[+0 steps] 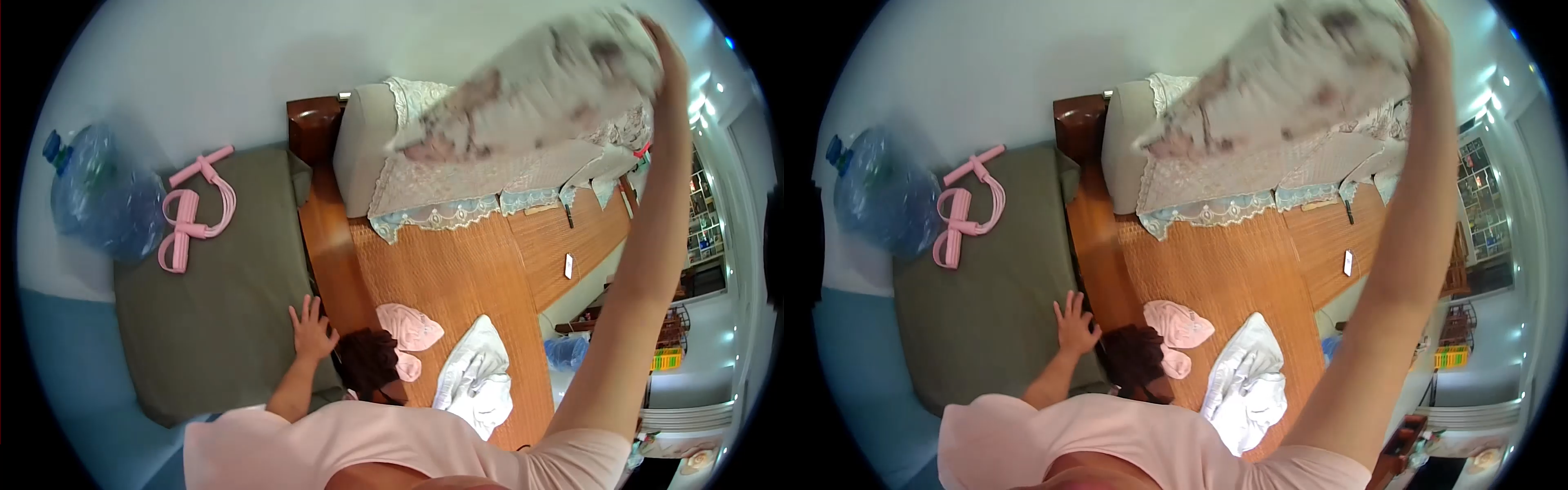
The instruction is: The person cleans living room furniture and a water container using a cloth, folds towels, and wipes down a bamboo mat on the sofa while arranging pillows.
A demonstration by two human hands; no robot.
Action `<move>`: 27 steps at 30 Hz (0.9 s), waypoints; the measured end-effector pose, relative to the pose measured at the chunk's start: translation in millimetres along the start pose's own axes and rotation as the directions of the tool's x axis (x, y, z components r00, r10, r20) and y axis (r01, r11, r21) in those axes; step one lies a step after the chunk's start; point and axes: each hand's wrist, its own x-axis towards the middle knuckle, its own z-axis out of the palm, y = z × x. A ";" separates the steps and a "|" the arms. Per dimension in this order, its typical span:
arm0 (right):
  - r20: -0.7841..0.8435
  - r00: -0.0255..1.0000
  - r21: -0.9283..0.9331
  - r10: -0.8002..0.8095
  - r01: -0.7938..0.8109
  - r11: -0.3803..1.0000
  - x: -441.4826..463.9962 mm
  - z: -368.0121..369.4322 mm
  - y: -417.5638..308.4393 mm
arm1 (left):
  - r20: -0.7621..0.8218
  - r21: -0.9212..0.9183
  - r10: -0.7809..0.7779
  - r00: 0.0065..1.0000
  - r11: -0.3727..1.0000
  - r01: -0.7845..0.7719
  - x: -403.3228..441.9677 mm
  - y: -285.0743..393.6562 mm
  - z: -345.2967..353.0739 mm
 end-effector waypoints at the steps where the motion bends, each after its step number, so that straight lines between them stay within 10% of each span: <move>1: -0.077 0.978 0.192 0.192 -0.175 0.966 32.6 36.9 -11.4 | 0.020 -0.003 -0.012 1.000 1.000 0.012 -2.3 -0.9 -0.2; 3: -0.200 0.873 0.316 0.445 -0.372 0.873 81.2 137.8 -44.9 | 0.048 0.009 -0.019 0.999 1.000 0.019 -1.6 -2.6 -0.1; 4: 0.077 0.720 0.348 0.690 -0.668 0.658 90.6 166.4 -65.8 | 0.066 0.012 -0.023 0.998 1.000 0.023 -1.2 -3.2 0.3; 7: -0.071 0.909 -0.082 0.411 -0.416 0.906 70.2 285.3 -7.9 | 0.077 0.010 -0.022 0.997 1.000 0.021 -0.4 -6.5 2.1; 13: -0.063 0.914 -0.611 0.401 -0.353 0.709 -13.4 383.3 21.4 | 0.030 -0.052 -0.018 0.999 0.998 0.019 1.8 -9.0 1.9; 19: -0.254 0.963 -0.272 0.090 -0.160 0.949 -38.2 369.7 41.0 | 0.070 -0.029 -0.018 0.997 0.999 0.020 3.4 -7.3 5.9; 23: -0.080 0.986 -0.302 0.149 -0.166 0.939 -198.6 328.5 26.1 | 0.072 0.054 0.005 0.997 0.999 -0.009 6.5 -4.4 6.8; 25: 0.047 0.965 -0.184 0.256 -0.244 0.952 -320.7 289.0 3.9 | 0.072 0.105 0.022 0.997 0.994 -0.029 6.3 -3.2 10.3; 27: 0.048 0.690 -0.089 0.722 -0.717 0.691 -494.2 259.3 12.5 | 0.068 0.132 0.023 0.997 0.991 -0.032 5.7 0.1 14.9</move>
